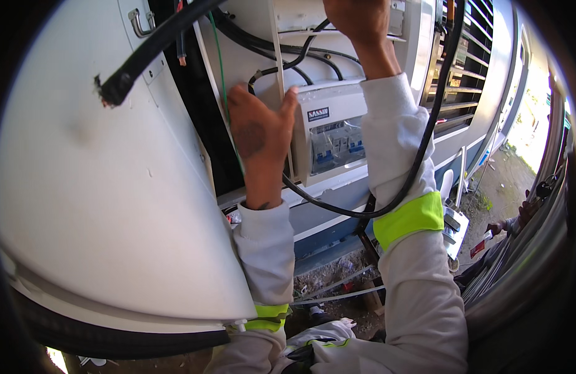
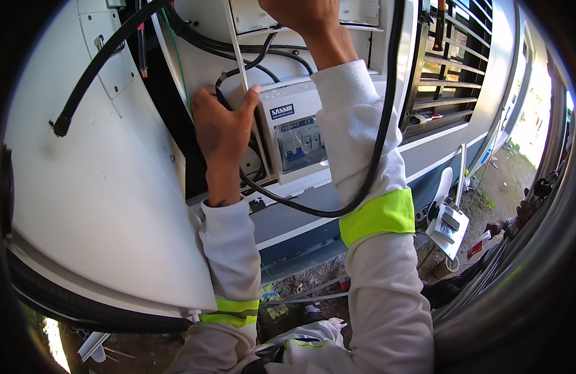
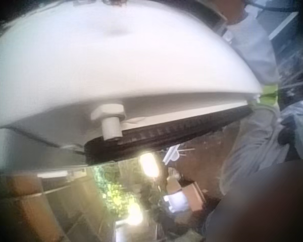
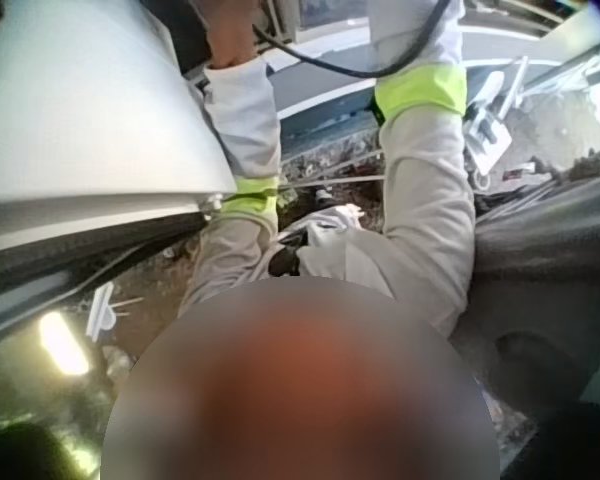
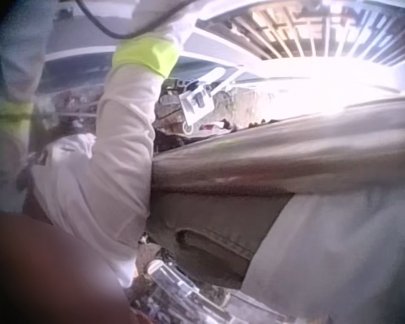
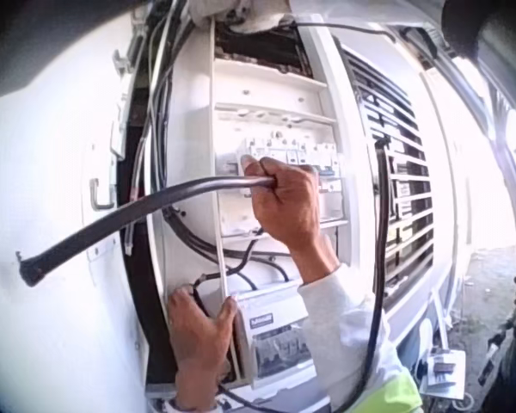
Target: The person routes and secures black electrical cables inside an open outdoor electrical cabinet. They pull, loop, and tuck the cables around internal components and along the cabinet walls, organizing the wiring by hand.
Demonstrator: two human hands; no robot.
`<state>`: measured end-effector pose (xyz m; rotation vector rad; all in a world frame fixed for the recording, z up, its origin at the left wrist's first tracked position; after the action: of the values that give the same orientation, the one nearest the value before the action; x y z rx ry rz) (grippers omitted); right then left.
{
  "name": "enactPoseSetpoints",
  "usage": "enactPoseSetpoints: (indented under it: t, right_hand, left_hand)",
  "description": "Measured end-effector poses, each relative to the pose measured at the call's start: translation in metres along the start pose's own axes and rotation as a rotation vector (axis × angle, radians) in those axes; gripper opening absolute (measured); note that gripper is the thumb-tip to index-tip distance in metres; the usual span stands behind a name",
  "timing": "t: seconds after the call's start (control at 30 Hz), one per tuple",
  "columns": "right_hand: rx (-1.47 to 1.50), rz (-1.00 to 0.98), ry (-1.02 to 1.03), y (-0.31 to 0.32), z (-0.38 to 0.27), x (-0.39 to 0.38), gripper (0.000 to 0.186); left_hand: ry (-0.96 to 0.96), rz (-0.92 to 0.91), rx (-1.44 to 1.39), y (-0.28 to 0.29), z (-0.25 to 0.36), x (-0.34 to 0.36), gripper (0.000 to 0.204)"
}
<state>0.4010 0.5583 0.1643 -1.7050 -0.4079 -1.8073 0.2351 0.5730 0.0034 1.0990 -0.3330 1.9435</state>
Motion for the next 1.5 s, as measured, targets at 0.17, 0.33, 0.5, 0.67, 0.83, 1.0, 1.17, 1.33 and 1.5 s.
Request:
enactPoseSetpoints:
  t: [0.17,0.33,0.5,0.67,0.83,1.0,1.17,1.33,1.5]
  right_hand:
    - [0.007,-0.072,-0.115,-0.001,-0.006,0.011,0.038]
    - [0.311,-0.094,-0.199,0.017,-0.015,0.021,0.024]
    - [0.474,-0.036,-0.334,0.019,-0.021,0.012,0.028]
    - [0.472,0.038,-0.448,0.011,-0.013,0.0,0.032]
    - [0.76,0.056,-0.261,0.004,0.004,0.003,0.035]
    - [0.756,0.008,-0.154,-0.001,0.011,0.018,0.049]
    - [1.297,-0.063,-0.351,-0.008,-0.001,0.033,0.049]
    - [1.171,-0.093,-0.316,-0.014,-0.012,0.036,0.054]
    - [1.203,-0.104,-0.253,-0.013,-0.009,0.04,0.064]
  left_hand:
    - [-0.067,0.018,-0.08,0.0,-0.011,0.016,0.063]
    - [-0.117,-0.053,-0.268,-0.002,-0.016,0.023,0.048]
    - [-0.227,-0.07,-0.188,-0.004,-0.014,0.023,0.038]
    - [-0.257,-0.045,-0.155,-0.004,-0.012,0.023,0.032]
    - [-0.245,-0.053,-0.169,-0.005,-0.012,0.024,0.032]
    - [-0.24,-0.058,-0.187,-0.008,-0.014,0.024,0.031]
    - [-0.255,-0.056,-0.177,-0.012,-0.013,0.025,0.026]
    - [-0.305,-0.077,-0.242,-0.016,-0.013,0.025,0.021]
    - [-0.297,-0.063,-0.27,-0.017,-0.012,0.024,0.02]
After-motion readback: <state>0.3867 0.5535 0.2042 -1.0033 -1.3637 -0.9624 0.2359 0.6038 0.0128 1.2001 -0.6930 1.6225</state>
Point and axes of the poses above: each hand's wrist, its own x-axis towards the middle knuckle, its own y-axis out of the back of the hand, z = x × y, the point moved 2 cm from there along x, towards the middle knuckle, and after that the axes turned 8 degrees about -x, right-handed, at the moved point
